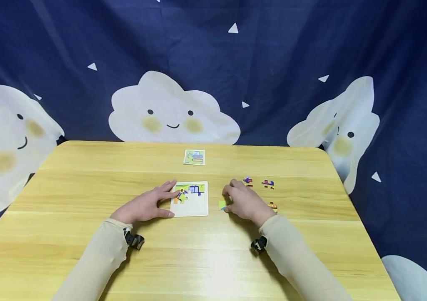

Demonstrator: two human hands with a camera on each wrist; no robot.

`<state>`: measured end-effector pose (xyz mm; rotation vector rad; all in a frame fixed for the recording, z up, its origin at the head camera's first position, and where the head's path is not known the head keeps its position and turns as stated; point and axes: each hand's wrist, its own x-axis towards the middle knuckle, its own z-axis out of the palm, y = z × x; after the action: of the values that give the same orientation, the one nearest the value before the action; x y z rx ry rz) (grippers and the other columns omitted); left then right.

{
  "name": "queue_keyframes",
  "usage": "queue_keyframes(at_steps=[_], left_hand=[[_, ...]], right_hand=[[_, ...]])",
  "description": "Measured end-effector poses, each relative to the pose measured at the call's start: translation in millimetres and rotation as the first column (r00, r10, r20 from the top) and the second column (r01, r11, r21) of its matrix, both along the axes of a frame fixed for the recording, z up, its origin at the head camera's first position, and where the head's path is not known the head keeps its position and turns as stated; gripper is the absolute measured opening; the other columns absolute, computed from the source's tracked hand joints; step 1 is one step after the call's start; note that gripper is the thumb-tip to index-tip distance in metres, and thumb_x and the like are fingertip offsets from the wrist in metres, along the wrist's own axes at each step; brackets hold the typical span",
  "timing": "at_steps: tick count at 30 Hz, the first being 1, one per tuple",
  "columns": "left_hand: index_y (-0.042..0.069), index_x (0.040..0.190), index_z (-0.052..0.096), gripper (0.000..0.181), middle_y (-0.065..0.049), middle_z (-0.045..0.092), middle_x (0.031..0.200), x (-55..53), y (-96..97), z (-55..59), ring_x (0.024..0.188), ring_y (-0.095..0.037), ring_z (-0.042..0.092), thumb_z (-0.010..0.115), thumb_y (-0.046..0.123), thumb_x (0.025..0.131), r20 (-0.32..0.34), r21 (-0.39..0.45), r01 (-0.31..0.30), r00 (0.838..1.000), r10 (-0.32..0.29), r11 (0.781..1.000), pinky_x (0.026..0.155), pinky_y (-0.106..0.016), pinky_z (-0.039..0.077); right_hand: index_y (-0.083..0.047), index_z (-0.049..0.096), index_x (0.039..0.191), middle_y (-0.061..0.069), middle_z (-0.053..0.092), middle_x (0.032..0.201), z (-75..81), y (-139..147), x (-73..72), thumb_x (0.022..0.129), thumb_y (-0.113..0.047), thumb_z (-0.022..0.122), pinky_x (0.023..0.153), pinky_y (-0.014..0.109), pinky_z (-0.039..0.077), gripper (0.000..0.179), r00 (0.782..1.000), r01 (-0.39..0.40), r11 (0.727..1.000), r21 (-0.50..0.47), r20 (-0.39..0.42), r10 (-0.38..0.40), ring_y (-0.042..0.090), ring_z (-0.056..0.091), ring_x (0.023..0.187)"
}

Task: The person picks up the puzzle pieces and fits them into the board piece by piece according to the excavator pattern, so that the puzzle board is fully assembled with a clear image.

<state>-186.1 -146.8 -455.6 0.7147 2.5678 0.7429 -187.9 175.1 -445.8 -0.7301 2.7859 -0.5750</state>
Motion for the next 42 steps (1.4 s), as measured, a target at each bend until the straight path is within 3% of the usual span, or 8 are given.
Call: queue_keyframes(at_steps=[3,8,16,19,28,31,36,42], left_hand=[[0.012,0.146,0.048,0.069,-0.006,0.014,0.163,-0.3,0.4,-0.7,0.148,-0.029,0.009,0.077,0.030,0.086,0.001,0.004,-0.003,1.000,0.003,1.000,0.116,-0.052,0.013],[0.012,0.146,0.048,0.069,-0.006,0.014,0.163,0.0,0.2,-2.0,0.148,-0.028,0.009,0.076,0.029,0.087,-0.003,0.000,0.001,1.000,-0.001,1.000,0.117,-0.050,0.012],[0.010,0.146,0.047,0.069,-0.007,0.014,0.162,0.5,-0.6,-2.4,0.148,-0.027,0.008,0.076,0.029,0.087,-0.003,0.002,0.002,1.000,-0.002,1.000,0.117,-0.048,0.011],[0.011,0.147,0.047,0.069,-0.007,0.014,0.163,0.4,-0.5,-2.7,0.148,-0.028,0.008,0.076,0.029,0.087,-0.004,-0.003,0.002,1.000,-0.002,1.000,0.117,-0.049,0.012],[0.010,0.146,0.047,0.069,-0.009,0.014,0.162,0.1,-0.3,-0.6,0.148,-0.028,0.008,0.076,0.029,0.087,-0.011,0.014,0.013,1.000,-0.013,1.000,0.117,-0.048,0.011],[0.010,0.146,0.047,0.068,-0.009,0.014,0.162,0.1,0.1,-0.5,0.148,-0.028,0.008,0.076,0.029,0.087,-0.014,0.018,0.014,1.000,-0.014,1.000,0.117,-0.049,0.011],[0.011,0.147,0.047,0.069,-0.008,0.013,0.163,1.0,3.1,0.3,0.148,-0.029,0.008,0.076,0.029,0.087,0.001,0.006,0.008,1.000,-0.008,1.000,0.116,-0.051,0.011],[0.010,0.147,0.046,0.068,-0.009,0.013,0.162,0.5,0.5,0.7,0.148,-0.028,0.008,0.075,0.030,0.088,-0.005,0.011,0.019,1.000,-0.019,1.000,0.117,-0.049,0.011]], right_hand=[[-0.013,0.067,0.107,0.000,0.049,0.099,-1.8,-0.8,1.1,0.081,-0.019,0.083,0.074,0.034,0.047,0.031,0.999,-0.025,1.000,-0.008,-0.038,0.024,0.017,0.048,0.085],[-0.012,0.065,0.102,-0.001,0.049,0.097,-2.0,-1.6,0.2,0.081,-0.015,0.083,0.074,0.034,0.046,0.028,1.000,-0.029,0.999,-0.030,-0.009,0.029,0.016,0.047,0.085],[-0.011,0.065,0.111,0.001,0.050,0.100,-2.8,-4.6,-1.2,0.081,-0.017,0.083,0.076,0.035,0.047,0.035,0.999,-0.036,0.999,-0.035,-0.004,0.036,0.017,0.048,0.087],[-0.012,0.065,0.107,0.001,0.049,0.099,-4.4,-3.9,-1.7,0.081,-0.016,0.083,0.075,0.035,0.046,0.032,0.999,-0.047,0.998,-0.046,-0.006,0.046,0.017,0.048,0.086],[-0.013,0.055,0.092,-0.005,0.057,0.083,-5.2,-4.2,-8.0,0.086,-0.004,0.075,0.070,0.032,0.048,0.022,0.994,-0.032,0.984,-0.173,0.097,0.049,0.014,0.053,0.077],[-0.013,0.057,0.090,-0.006,0.059,0.082,-4.5,-5.5,-9.1,0.090,0.000,0.069,0.070,0.031,0.050,0.018,0.995,-0.022,0.973,-0.228,0.092,0.044,0.013,0.056,0.076],[-0.009,0.059,0.092,-0.001,0.064,0.087,-1.7,-13.4,-6.5,0.093,0.005,0.062,0.068,0.032,0.056,0.014,0.990,0.040,0.930,-0.365,0.141,0.013,0.015,0.061,0.079],[-0.002,0.060,0.096,0.008,0.061,0.086,-2.0,-40.8,-3.2,0.091,0.014,0.058,0.065,0.033,0.059,0.016,0.958,0.144,0.840,-0.523,0.287,0.014,0.021,0.064,0.077]])
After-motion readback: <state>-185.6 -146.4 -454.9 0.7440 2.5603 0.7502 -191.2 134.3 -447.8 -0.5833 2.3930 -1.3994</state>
